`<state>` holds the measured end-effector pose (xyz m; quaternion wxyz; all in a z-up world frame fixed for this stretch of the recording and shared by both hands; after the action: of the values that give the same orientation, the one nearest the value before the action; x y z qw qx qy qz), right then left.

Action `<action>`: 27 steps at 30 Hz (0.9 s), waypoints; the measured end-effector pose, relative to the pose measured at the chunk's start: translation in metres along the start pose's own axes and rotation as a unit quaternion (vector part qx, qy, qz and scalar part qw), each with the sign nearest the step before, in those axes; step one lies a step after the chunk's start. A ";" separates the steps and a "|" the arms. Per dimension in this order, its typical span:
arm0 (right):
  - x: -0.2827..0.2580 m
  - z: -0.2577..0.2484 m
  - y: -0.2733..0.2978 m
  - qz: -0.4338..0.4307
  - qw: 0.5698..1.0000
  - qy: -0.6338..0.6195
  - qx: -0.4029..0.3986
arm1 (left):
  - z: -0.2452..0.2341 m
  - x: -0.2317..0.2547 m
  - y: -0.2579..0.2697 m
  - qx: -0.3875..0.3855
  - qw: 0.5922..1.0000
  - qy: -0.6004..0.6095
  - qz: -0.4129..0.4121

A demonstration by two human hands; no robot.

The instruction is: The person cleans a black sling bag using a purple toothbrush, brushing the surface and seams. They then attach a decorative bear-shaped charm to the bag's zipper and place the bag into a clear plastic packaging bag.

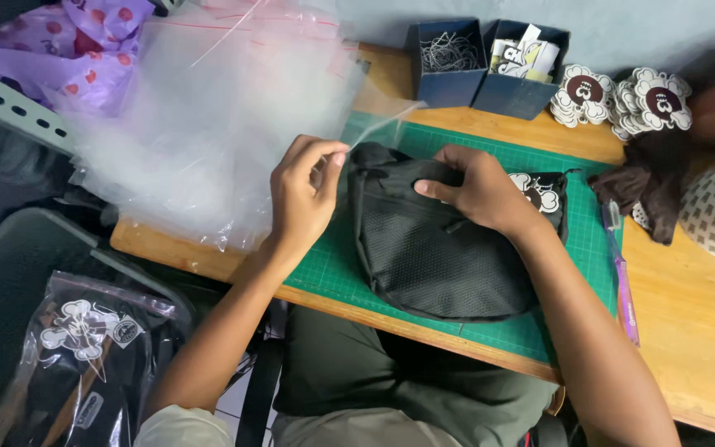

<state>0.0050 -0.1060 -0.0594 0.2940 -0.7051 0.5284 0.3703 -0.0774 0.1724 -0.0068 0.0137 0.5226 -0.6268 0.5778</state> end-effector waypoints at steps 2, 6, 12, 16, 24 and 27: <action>-0.001 0.000 0.000 -0.002 1.000 0.007 -0.005 | -0.004 0.003 0.001 0.019 1.000 0.006 0.005; 0.000 -0.002 -0.001 0.013 1.000 0.000 0.008 | -0.012 0.020 -0.005 -0.030 0.997 0.017 0.062; 0.015 -0.011 -0.003 0.002 0.988 -0.099 0.119 | -0.009 0.041 0.026 -0.103 0.981 -0.024 0.164; 0.020 -0.016 -0.005 -0.021 0.985 -0.097 0.143 | -0.014 0.053 0.036 -0.110 0.979 0.012 0.168; -0.065 -0.014 0.014 -0.066 0.988 -0.119 0.072 | -0.017 0.057 0.027 -0.087 0.965 -0.097 0.226; -0.032 -0.002 0.005 -0.059 0.982 -0.137 0.113 | -0.017 0.054 0.029 -0.098 0.964 -0.117 0.220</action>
<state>-0.0044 -0.0918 -0.0323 0.4625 -0.6400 0.4793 0.3831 -0.1313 0.1440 0.0115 -0.1355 0.4318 -0.7771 0.4373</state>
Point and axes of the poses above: each hand's wrist, its own y-axis away from the middle knuckle, its own z-axis out of the palm, x = y × z, the point moved 4 cm from there along -y, towards the middle knuckle, and after that the axes turned 12 degrees about x, right-handed, at the moved point
